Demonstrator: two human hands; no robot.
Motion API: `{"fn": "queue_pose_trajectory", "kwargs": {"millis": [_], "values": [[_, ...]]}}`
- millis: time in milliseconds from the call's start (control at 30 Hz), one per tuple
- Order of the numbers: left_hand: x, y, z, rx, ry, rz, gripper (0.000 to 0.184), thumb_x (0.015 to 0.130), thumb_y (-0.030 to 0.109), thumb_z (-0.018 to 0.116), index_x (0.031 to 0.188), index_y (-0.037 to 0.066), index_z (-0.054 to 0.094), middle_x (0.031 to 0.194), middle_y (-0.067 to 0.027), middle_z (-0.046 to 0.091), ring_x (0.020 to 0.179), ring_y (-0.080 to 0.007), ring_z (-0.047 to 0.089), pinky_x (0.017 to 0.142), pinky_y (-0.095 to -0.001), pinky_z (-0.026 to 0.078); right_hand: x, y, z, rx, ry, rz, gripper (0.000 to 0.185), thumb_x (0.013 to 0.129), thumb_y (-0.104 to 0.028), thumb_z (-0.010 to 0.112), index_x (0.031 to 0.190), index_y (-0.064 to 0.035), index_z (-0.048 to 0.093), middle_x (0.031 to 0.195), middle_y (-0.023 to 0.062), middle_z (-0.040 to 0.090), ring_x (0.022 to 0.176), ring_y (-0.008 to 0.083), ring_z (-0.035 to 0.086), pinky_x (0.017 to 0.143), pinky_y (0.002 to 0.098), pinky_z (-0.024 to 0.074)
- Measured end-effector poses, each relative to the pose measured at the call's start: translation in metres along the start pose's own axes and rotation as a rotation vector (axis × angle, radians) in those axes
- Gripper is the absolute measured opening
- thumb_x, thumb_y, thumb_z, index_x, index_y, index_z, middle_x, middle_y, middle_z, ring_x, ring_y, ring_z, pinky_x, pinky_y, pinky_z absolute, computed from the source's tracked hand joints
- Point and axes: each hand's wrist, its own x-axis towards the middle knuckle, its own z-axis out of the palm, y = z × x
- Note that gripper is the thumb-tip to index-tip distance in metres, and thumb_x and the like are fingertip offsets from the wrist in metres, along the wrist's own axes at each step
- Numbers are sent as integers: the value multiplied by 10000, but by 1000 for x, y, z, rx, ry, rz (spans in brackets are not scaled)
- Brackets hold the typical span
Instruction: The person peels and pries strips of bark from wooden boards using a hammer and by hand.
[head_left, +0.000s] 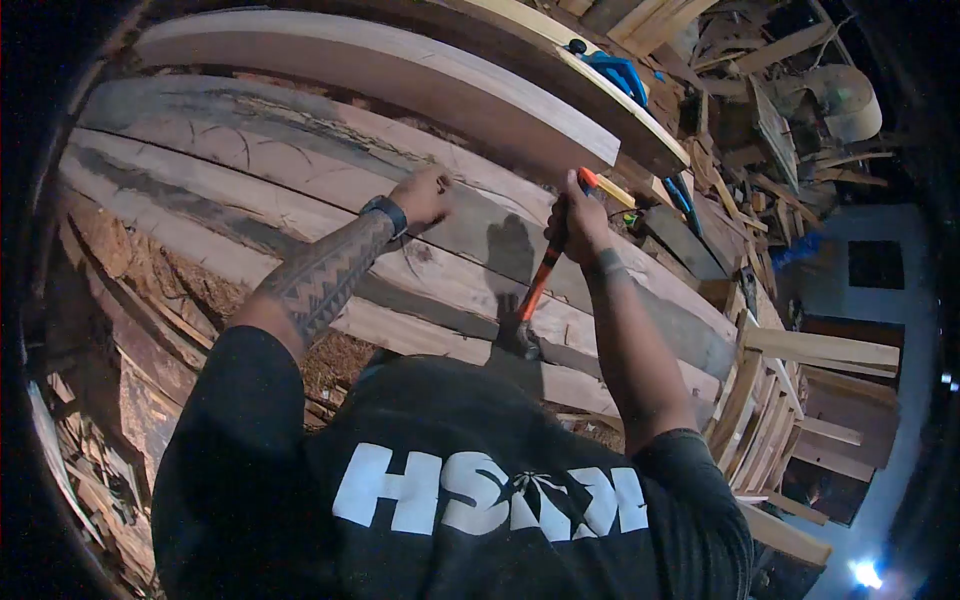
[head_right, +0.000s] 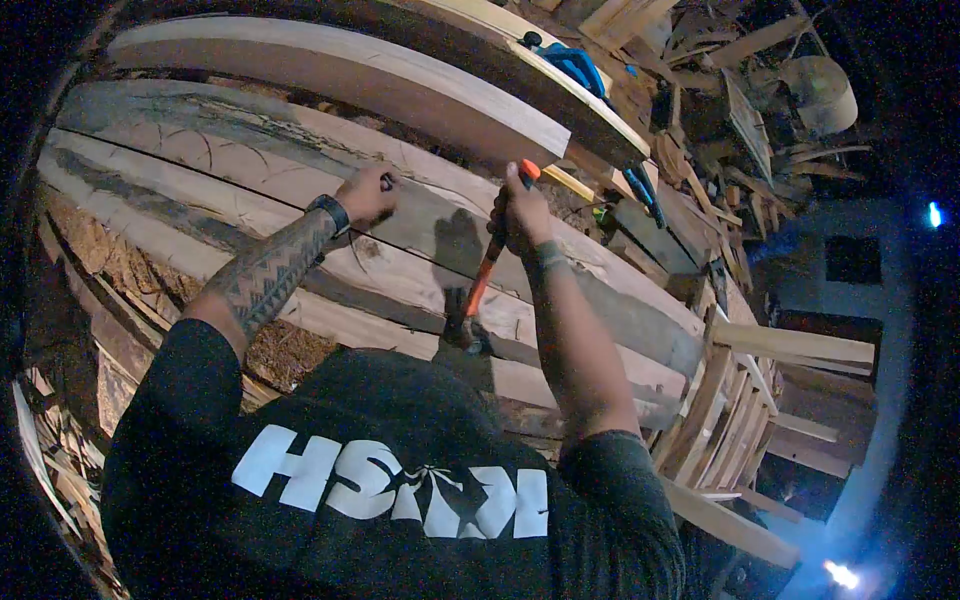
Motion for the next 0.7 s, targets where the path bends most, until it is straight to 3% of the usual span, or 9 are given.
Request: {"fn": "queue_pose_trajectory", "kwargs": {"millis": [133, 333, 433, 533, 600, 700], "values": [[9, -15, -2, -99, 108, -78, 337, 760, 59, 791, 1060, 56, 636, 934, -127, 701, 914, -305, 695, 824, -391, 556, 36, 5, -2, -67, 94, 39, 503, 1005, -605, 574, 771, -178, 446, 564, -11, 381, 449, 163, 397, 436, 341, 335], [17, -16, -2, -441, 93, -202, 242, 756, 24, 754, 972, 59, 651, 863, -103, 681, 857, -216, 685, 765, -366, 555, 78, -6, 4, -71, 130, -42, 497, 1004, -584, 590, 776, -165, 453, 577, -1, 413, 443, 167, 413, 432, 355, 346], [15, -11, -4, -314, 115, -139, 193, 782, 95, 746, 948, 63, 654, 877, -123, 677, 883, -253, 689, 794, -376, 556, 70, -17, 5, -83, 135, -148, 494, 1001, -571, 607, 823, -129, 479, 604, 11, 457, 452, 175, 480, 425, 362, 400], [-2, 3, -10, -139, 33, 117, 327, 802, 259, 776, 1050, 83, 658, 1068, -152, 671, 1050, -310, 652, 930, -435, 523, 30, -35, 12, -77, 181, -359, 481, 1018, -548, 597, 808, -132, 481, 597, -1, 461, 446, 150, 475, 423, 330, 391], [-35, 25, -17, 194, 131, 440, 455, 810, 349, 766, 1153, 84, 628, 1192, -165, 622, 1162, -353, 586, 1001, -481, 473, 11, -30, 11, -35, 194, -428, 472, 1031, -527, 593, 794, -134, 479, 587, -10, 453, 443, 132, 467, 422, 308, 385], [-53, 32, -5, 419, 46, 576, 652, 809, 428, 784, 1313, 68, 579, 1318, -176, 555, 1258, -391, 503, 1095, -505, 383, -1, -25, 16, 21, 246, -457, 413, 1067, -467, 553, 809, -163, 445, 579, -20, 429, 430, 124, 427, 414, 304, 366]]}}
